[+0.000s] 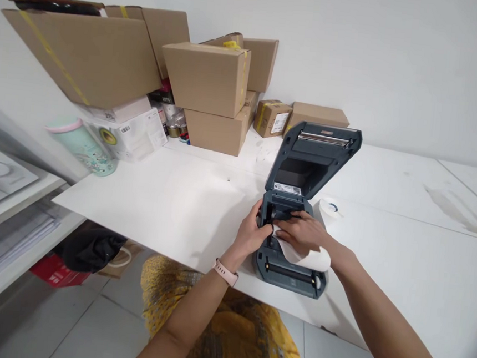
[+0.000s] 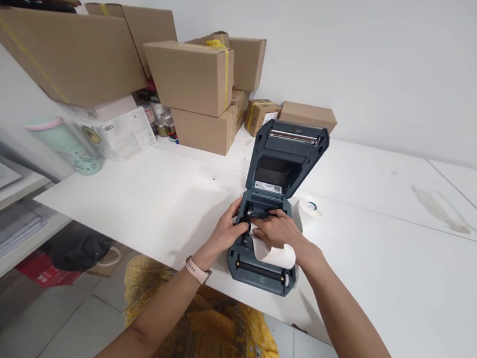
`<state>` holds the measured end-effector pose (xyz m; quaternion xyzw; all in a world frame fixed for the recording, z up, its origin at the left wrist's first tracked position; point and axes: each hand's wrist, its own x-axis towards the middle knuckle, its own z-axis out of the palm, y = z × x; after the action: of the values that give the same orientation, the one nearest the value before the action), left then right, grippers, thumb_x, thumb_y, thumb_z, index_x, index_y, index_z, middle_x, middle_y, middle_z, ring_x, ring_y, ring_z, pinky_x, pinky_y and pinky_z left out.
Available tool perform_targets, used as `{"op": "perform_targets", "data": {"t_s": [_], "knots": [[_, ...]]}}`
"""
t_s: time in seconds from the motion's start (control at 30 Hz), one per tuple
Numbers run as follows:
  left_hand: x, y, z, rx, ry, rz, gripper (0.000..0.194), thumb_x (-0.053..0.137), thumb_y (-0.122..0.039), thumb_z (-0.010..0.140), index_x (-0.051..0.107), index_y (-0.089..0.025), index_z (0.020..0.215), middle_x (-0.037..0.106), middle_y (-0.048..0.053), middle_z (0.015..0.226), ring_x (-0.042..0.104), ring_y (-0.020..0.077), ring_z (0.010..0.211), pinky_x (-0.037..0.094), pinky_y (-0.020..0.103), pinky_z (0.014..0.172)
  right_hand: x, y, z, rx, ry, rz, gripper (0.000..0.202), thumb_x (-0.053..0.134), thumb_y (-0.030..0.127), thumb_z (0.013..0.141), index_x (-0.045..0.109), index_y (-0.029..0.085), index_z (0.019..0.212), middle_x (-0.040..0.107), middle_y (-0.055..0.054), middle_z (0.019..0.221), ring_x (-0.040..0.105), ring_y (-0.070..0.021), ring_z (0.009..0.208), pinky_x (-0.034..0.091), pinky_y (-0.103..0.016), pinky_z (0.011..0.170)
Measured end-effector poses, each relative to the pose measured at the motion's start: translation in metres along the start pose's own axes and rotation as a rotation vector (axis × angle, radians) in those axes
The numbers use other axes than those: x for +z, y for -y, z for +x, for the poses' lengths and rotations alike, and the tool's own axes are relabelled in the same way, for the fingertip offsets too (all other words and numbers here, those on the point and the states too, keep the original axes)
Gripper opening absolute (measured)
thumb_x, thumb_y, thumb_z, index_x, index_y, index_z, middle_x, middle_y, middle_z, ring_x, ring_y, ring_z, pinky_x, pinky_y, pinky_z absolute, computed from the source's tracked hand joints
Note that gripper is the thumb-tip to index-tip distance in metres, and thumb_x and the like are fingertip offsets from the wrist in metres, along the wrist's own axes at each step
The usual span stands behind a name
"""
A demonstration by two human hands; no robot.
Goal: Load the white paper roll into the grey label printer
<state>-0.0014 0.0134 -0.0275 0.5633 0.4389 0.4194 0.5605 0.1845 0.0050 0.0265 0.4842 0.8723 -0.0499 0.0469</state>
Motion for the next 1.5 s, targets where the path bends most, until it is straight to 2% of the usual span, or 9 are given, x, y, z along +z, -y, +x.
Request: {"op": "perform_targets", "data": {"t_s": [0.13,0.27,0.4,0.5,0.77,1.03,1.13,1.3,1.5], "knots": [[0.001,0.007,0.002,0.033,0.015,-0.073,0.078,0.067,-0.018,0.077,0.045,-0.024,0.152,0.058,0.009,0.149,0.054,0.0307,0.135,0.041,0.044,0.117,0.011,0.003,-0.008,-0.054,-0.191,-0.001,0.038,0.039,0.029,0.106,0.070,0.018,0.126,0.080,-0.012,0.107,0.076,-0.0232,0.099,0.046,-0.046,0.107],[0.001,0.006,0.002,0.044,0.028,-0.091,0.078,0.069,-0.020,0.078,0.044,-0.023,0.152,0.057,0.010,0.150,0.054,0.0312,0.136,0.040,0.047,0.117,0.025,0.021,-0.030,-0.038,-0.451,0.005,0.037,0.040,0.028,0.106,0.069,0.016,0.126,0.076,-0.012,0.122,0.074,-0.0251,0.108,0.052,-0.047,0.104],[0.002,0.003,0.001,0.036,0.022,-0.092,0.078,0.070,-0.020,0.078,0.044,-0.023,0.151,0.055,0.011,0.151,0.053,0.0317,0.137,0.039,0.048,0.118,0.033,0.048,-0.054,0.033,-0.579,0.054,0.033,0.043,0.025,0.106,0.067,0.015,0.126,0.077,-0.009,0.121,0.074,-0.0233,0.105,0.059,-0.041,0.092],[0.003,0.001,0.000,0.021,0.013,-0.086,0.080,0.070,-0.020,0.077,0.043,-0.023,0.152,0.053,0.010,0.153,0.052,0.0318,0.139,0.038,0.047,0.119,0.035,0.061,-0.061,0.071,-0.649,0.015,0.032,0.044,0.022,0.105,0.065,0.013,0.127,0.076,-0.010,0.123,0.074,-0.0242,0.107,0.059,-0.042,0.095],[0.003,0.005,0.001,0.006,-0.003,-0.090,0.081,0.070,-0.020,0.077,0.043,-0.021,0.153,0.057,0.010,0.150,0.054,0.0303,0.137,0.040,0.043,0.118,0.035,0.069,-0.054,0.087,-0.740,-0.058,0.029,0.046,0.014,0.103,0.065,0.009,0.124,0.078,-0.011,0.116,0.076,-0.0251,0.102,0.062,-0.040,0.088],[0.003,-0.001,-0.002,-0.014,0.018,-0.116,0.082,0.069,-0.021,0.079,0.039,-0.021,0.155,0.059,0.010,0.148,0.055,0.0298,0.135,0.041,0.043,0.116,0.033,0.081,-0.057,0.116,-0.845,0.118,0.012,0.059,0.018,0.099,0.070,0.016,0.096,0.079,-0.010,0.109,0.075,-0.0225,0.097,0.060,-0.040,0.090],[0.003,-0.001,-0.002,-0.026,0.012,-0.122,0.081,0.069,-0.021,0.079,0.040,-0.021,0.155,0.059,0.010,0.148,0.055,0.0300,0.135,0.041,0.043,0.116,0.031,0.092,-0.062,0.135,-0.833,0.091,0.012,0.060,0.016,0.098,0.071,0.014,0.102,0.078,-0.012,0.113,0.073,-0.0244,0.097,0.060,-0.040,0.083],[0.004,0.002,-0.001,-0.028,0.010,-0.114,0.082,0.070,-0.020,0.078,0.041,-0.022,0.154,0.058,0.010,0.148,0.057,0.0298,0.133,0.042,0.043,0.115,0.033,0.111,-0.071,0.112,-0.834,0.016,0.019,0.059,0.012,0.097,0.070,0.009,0.113,0.076,-0.015,0.120,0.071,-0.0244,0.104,0.060,-0.038,0.088],[0.004,0.004,0.000,-0.022,0.002,-0.138,0.081,0.069,-0.019,0.079,0.041,-0.024,0.154,0.058,0.009,0.149,0.056,0.0283,0.134,0.044,0.041,0.113,0.037,0.124,-0.071,0.152,-0.848,0.011,0.021,0.062,0.011,0.095,0.070,0.006,0.114,0.076,-0.016,0.120,0.070,-0.0272,0.107,0.061,-0.040,0.089]]}}
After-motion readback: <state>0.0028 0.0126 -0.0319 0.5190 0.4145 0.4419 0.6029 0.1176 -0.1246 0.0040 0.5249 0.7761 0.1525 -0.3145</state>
